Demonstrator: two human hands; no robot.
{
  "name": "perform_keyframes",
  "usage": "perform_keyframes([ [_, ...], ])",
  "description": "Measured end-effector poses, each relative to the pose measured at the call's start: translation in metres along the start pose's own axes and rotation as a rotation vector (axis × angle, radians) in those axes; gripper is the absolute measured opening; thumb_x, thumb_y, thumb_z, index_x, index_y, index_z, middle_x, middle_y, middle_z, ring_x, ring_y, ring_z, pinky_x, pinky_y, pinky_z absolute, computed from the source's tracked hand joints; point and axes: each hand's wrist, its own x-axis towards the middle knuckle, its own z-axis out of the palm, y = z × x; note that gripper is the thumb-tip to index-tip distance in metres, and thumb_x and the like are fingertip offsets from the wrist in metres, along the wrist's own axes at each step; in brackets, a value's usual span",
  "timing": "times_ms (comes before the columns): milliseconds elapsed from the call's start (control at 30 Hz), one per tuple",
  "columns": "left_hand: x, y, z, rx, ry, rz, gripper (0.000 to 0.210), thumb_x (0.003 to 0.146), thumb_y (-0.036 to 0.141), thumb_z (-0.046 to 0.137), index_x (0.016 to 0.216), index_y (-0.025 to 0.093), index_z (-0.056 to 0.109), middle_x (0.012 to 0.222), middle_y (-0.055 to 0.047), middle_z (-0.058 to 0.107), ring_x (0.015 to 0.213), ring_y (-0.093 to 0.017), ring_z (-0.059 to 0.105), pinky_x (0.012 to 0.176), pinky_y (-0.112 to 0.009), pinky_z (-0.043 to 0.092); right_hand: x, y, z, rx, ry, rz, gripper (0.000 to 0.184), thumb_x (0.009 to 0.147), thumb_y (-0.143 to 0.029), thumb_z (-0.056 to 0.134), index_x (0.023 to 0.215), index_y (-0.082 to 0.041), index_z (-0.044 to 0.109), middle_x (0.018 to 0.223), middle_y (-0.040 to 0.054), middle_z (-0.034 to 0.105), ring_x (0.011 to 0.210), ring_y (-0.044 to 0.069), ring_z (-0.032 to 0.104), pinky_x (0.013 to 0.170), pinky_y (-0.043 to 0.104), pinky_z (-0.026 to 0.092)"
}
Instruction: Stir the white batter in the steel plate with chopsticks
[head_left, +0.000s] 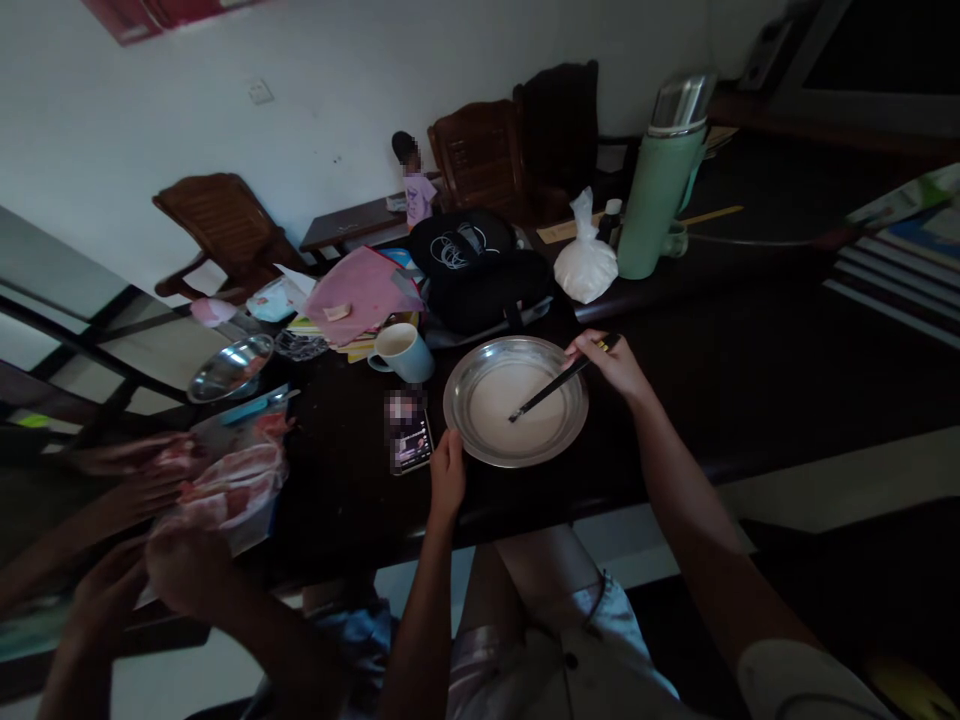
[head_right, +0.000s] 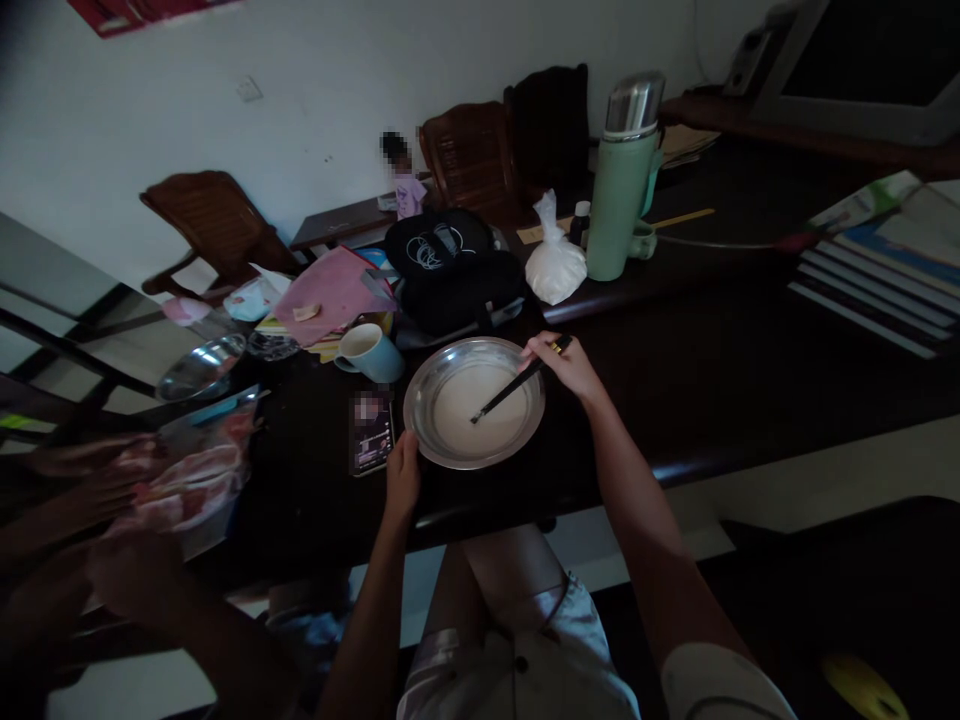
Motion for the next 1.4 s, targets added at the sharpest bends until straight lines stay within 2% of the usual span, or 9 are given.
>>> perform_keyframes([
  [133,0.0003,-0.0039,0.0,0.01,-0.007,0.014,0.051,0.086,0.062,0.039,0.074,0.015,0.057,0.069,0.0,0.053,0.069,-0.012,0.047,0.066,-0.022,0.039,0.0004,0.004,0.0056,0.006,-0.115,-0.034,0.032,0.081,-0.052,0.061,0.079,-0.021,0.072,0.074,0.003,0.074,0.079,0.02,0.07,0.077,0.032,0.051],
  [333,-0.0001,-0.0011,-0.0002,0.009,-0.008,0.02,0.051,0.087,0.061,0.039,0.075,0.015,0.058,0.069,0.0,0.055,0.07,-0.013,0.049,0.068,-0.023,0.041,0.0013,0.0011,-0.0022,0.006,0.076,-0.026,0.035,0.082,-0.053,0.059,0.074,-0.021,0.07,0.064,0.0028,0.072,0.066,0.019,0.068,0.072,0.033,0.052],
  [567,-0.0001,-0.0008,0.0,0.003,-0.003,0.011,0.05,0.086,0.061,0.04,0.072,0.016,0.056,0.067,0.0,0.054,0.07,-0.013,0.049,0.067,-0.023,0.041,0.0002,0.005,0.0043,0.016,-0.125,-0.024,0.033,0.082,-0.052,0.06,0.079,-0.022,0.072,0.074,0.003,0.074,0.077,0.02,0.07,0.076,0.032,0.052],
  [767,-0.0001,-0.0019,0.0004,-0.008,-0.012,-0.014,0.048,0.086,0.06,0.041,0.075,0.015,0.057,0.068,0.0,0.055,0.07,-0.013,0.05,0.067,-0.023,0.041,0.0013,0.0016,-0.0015,0.0,0.076,-0.023,0.034,0.082,-0.053,0.06,0.073,-0.021,0.069,0.067,0.0029,0.073,0.07,0.019,0.07,0.073,0.032,0.052],
  [867,0.0,0.0,0.0003,-0.004,-0.008,-0.007,0.049,0.086,0.06,0.041,0.075,0.015,0.057,0.071,-0.001,0.056,0.071,-0.013,0.05,0.067,-0.023,0.041,-0.0004,0.0009,-0.0016,0.011,0.004,0.001,0.036,0.083,-0.053,0.058,0.073,-0.021,0.07,0.064,0.0029,0.072,0.066,0.019,0.069,0.07,0.032,0.052],
  [1000,0.0001,0.0001,0.0001,0.006,-0.012,0.012,0.049,0.086,0.06,0.04,0.075,0.015,0.057,0.072,-0.001,0.057,0.072,-0.013,0.051,0.069,-0.023,0.042,-0.0004,0.0052,0.0034,0.01,-0.137,-0.016,0.032,0.083,-0.051,0.06,0.079,-0.022,0.072,0.075,0.0033,0.075,0.076,0.02,0.07,0.075,0.032,0.052],
  [1100,0.0003,-0.0023,0.0003,0.008,-0.007,0.019,0.049,0.086,0.06,0.04,0.074,0.016,0.057,0.073,-0.001,0.057,0.074,-0.014,0.052,0.071,-0.023,0.042,0.0016,0.0058,0.0028,-0.006,-0.048,-0.043,0.033,0.082,-0.052,0.061,0.076,-0.021,0.071,0.076,0.0035,0.075,0.079,0.02,0.07,0.078,0.032,0.051],
  [1233,0.0004,-0.0036,0.0005,0.002,-0.008,0.01,0.049,0.087,0.06,0.04,0.08,0.015,0.059,0.073,-0.002,0.058,0.076,-0.015,0.053,0.072,-0.024,0.043,0.0016,0.001,-0.0022,0.0,0.086,-0.012,0.036,0.081,-0.054,0.06,0.072,-0.021,0.069,0.065,0.0029,0.072,0.068,0.019,0.069,0.072,0.032,0.052],
  [1400,0.0004,0.0,0.0,0.025,-0.007,0.016,0.05,0.086,0.06,0.039,0.078,0.015,0.059,0.073,-0.002,0.06,0.072,-0.014,0.052,0.069,-0.024,0.043,-0.0007,0.001,0.0024,0.002,-0.082,0.013,0.037,0.081,-0.056,0.059,0.076,-0.021,0.071,0.069,0.0033,0.074,0.07,0.019,0.07,0.074,0.032,0.052],
])
